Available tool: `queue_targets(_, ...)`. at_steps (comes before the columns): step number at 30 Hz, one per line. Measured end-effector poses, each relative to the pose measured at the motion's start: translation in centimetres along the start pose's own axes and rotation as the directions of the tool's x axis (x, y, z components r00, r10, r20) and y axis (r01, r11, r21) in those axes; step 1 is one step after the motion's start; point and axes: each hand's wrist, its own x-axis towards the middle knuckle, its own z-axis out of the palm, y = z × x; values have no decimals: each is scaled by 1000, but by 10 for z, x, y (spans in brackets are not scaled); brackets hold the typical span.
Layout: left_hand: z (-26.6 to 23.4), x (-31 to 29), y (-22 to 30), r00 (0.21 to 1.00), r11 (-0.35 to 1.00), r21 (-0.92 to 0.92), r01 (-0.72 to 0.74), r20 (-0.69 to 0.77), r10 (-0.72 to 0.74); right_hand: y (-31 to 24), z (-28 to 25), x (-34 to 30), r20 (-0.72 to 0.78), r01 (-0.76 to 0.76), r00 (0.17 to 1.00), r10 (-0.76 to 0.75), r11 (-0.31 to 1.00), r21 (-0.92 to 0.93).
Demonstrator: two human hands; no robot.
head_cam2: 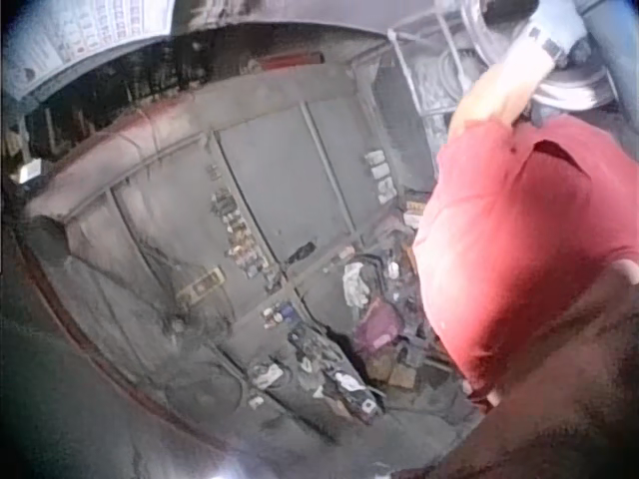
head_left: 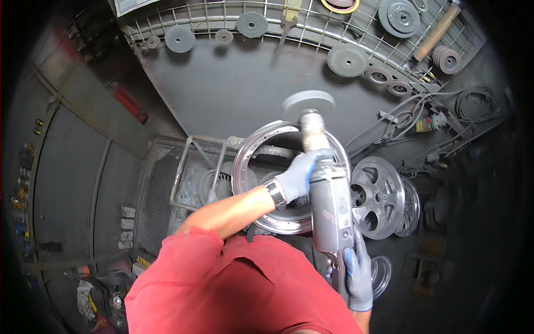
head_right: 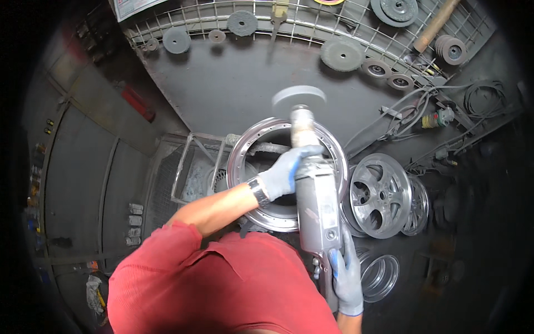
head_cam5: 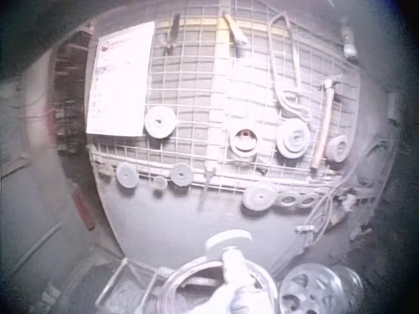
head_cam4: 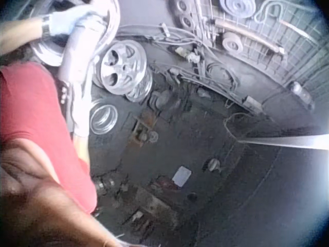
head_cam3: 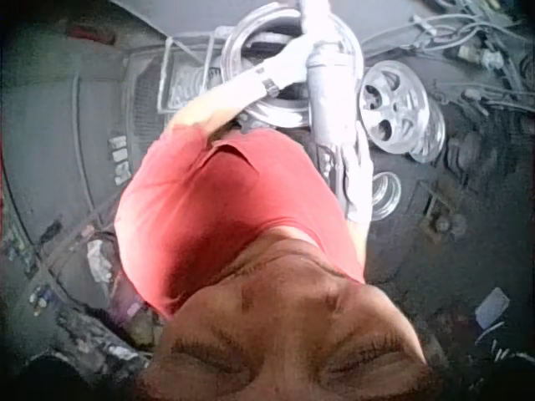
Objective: The person uses a handheld angle grinder with a polishing pad to polish the inner and outer surfaces of a metal wheel rim. They rotate the rim to access different areas and continue polishing until the surface appears smooth and reflective.
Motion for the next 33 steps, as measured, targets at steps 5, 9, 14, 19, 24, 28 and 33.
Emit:
queue_targets(5,22,30,-49,998,961,275,38,32,-49,31,27,-31,-175,-19,982,74,953,302)
queue_targets(9,17,21,-48,999,951,306,-33,29,25,45,27,-25,-165,-66,979,120,951,301)
queue_targets(14,3,-2,-31,983,966,188,-176,-19,182,44,12,0,-45,56,998,-54,997,44)
queue_targets(19,-35,-29,-22,936,936,-41,-349,-58,347,23,-5,35,218,12,976,7,996,-87)
queue_targets(24,-83,-52,-41,858,844,-169,-508,-182,480,10,-28,73,396,90,915,81,915,-394)
queue_targets(28,-114,-67,-79,847,771,-351,-531,-233,477,15,-55,103,571,356,819,54,732,-580)
queue_targets(33,-138,-83,-126,849,659,-536,-528,-306,431,-17,-58,121,622,363,715,319,591,-721)
